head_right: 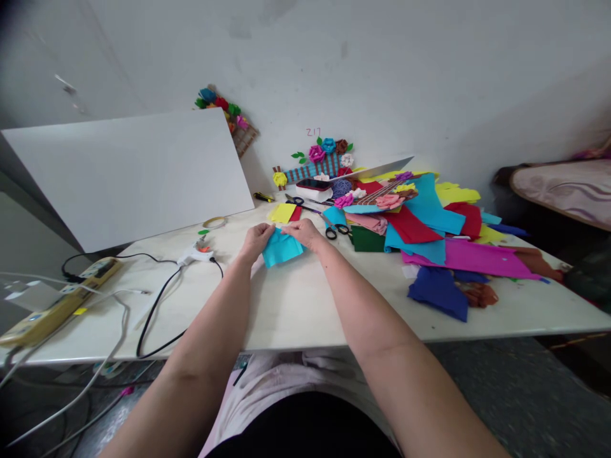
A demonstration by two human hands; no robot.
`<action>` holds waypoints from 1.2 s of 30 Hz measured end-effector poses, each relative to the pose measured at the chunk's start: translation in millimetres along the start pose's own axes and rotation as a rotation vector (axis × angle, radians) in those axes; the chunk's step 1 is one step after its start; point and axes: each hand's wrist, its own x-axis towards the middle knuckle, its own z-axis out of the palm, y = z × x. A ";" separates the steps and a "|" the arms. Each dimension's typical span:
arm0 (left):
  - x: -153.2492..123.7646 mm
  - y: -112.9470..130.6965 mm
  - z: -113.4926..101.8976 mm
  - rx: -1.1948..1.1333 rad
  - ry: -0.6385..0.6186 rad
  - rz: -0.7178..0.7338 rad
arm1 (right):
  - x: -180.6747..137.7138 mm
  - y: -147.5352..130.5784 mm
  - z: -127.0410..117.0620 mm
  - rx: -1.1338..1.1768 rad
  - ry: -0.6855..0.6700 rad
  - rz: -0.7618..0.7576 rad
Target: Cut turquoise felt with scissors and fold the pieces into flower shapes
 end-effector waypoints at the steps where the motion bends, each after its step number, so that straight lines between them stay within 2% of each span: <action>1: 0.5 0.0 0.1 0.027 0.001 0.013 | 0.6 2.2 1.6 0.000 0.005 0.012; 7: 0.7 3.6 -0.2 0.061 0.017 0.091 | 3.7 9.5 5.2 0.186 0.009 0.078; 14: -4.9 15.8 -0.5 -0.022 -0.007 0.103 | -4.0 -1.6 2.4 0.243 -0.098 0.265; 24: -2.8 11.0 1.7 -0.021 -0.023 0.054 | -0.2 1.8 4.3 0.168 -0.011 0.236; 36: -1.7 2.6 1.9 -0.144 -0.020 0.006 | -3.1 -2.9 1.0 0.292 -0.044 0.207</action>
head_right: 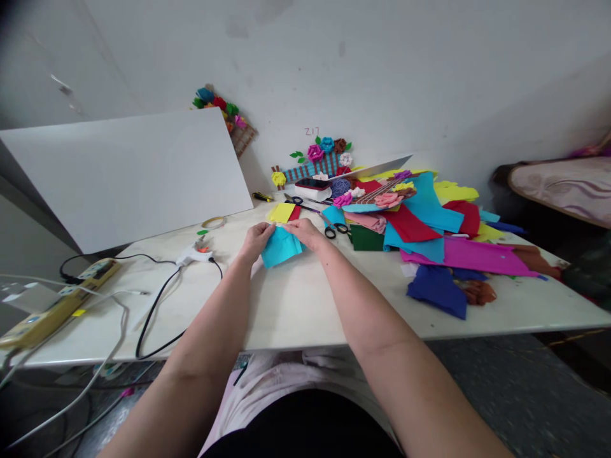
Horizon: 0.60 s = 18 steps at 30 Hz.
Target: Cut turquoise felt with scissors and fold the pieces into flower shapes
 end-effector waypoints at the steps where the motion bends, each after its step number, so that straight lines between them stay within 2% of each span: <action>1: -0.3 0.5 -0.1 0.003 0.000 -0.002 | -0.2 0.0 -0.4 -0.008 -0.005 -0.002; 9: -2.8 6.6 0.6 0.080 0.015 0.005 | 2.9 4.6 0.3 -0.085 0.003 -0.015; 15: -3.3 9.1 1.7 0.055 -0.015 0.021 | 1.0 4.0 0.7 -0.036 -0.128 0.036; 18: -3.0 8.9 3.1 0.030 -0.056 0.045 | 0.5 4.7 2.5 -0.068 -0.144 0.041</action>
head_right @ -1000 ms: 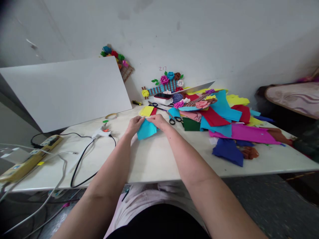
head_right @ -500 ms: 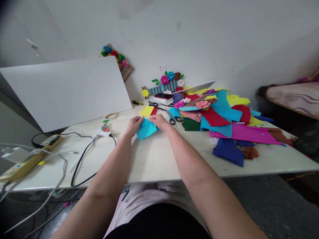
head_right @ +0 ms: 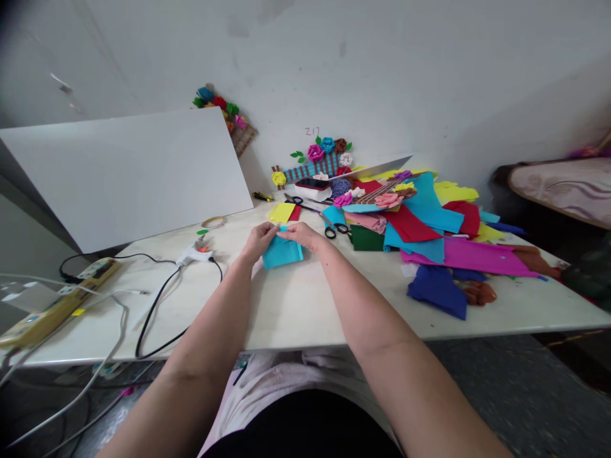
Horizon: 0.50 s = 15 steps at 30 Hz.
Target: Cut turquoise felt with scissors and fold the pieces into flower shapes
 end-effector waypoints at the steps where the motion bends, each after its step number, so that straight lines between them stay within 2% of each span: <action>1: 0.2 -0.7 0.4 -0.007 -0.010 0.009 | 0.0 0.2 0.6 -0.012 0.006 -0.001; 7: 0.4 -3.4 1.9 -0.041 -0.013 -0.005 | -0.2 -1.0 3.0 -0.053 0.058 -0.002; 15: -2.4 -0.2 2.7 -0.150 -0.004 -0.091 | 0.7 -0.9 4.3 -0.052 0.044 -0.010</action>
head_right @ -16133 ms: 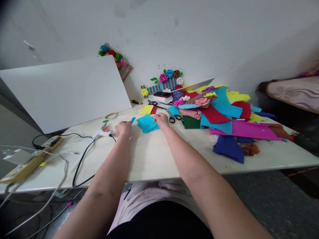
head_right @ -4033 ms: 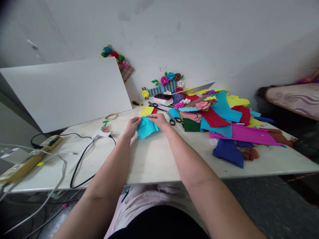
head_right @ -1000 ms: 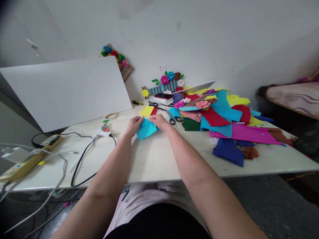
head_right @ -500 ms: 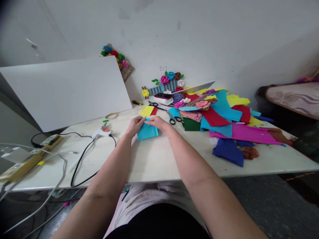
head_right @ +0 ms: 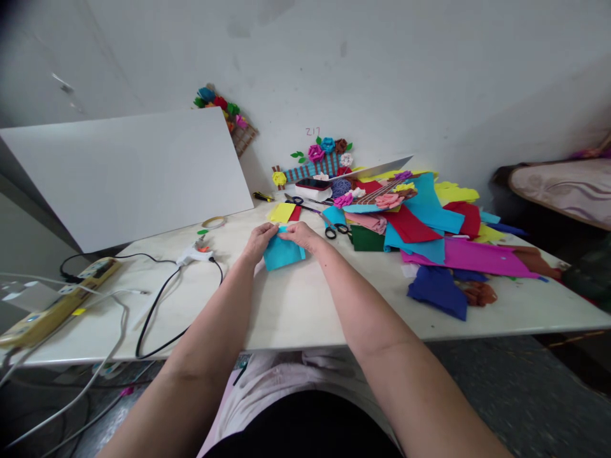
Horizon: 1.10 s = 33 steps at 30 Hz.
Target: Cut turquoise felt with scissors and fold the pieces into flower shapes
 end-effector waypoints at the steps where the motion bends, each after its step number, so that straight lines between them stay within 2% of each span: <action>1: 0.1 -0.4 0.1 -0.001 0.003 0.004 | -0.2 -0.2 0.1 -0.004 -0.003 0.000; 14: 1.6 -2.0 0.5 0.038 0.011 0.032 | -0.4 -0.7 -0.4 -0.027 0.001 0.005; 23: 1.3 -2.4 0.4 0.060 0.005 0.017 | -4.0 -8.6 1.3 0.102 -0.032 0.066; 33: 2.1 -3.6 -0.4 0.128 -0.037 0.095 | -6.0 -11.7 1.0 0.084 -0.030 0.086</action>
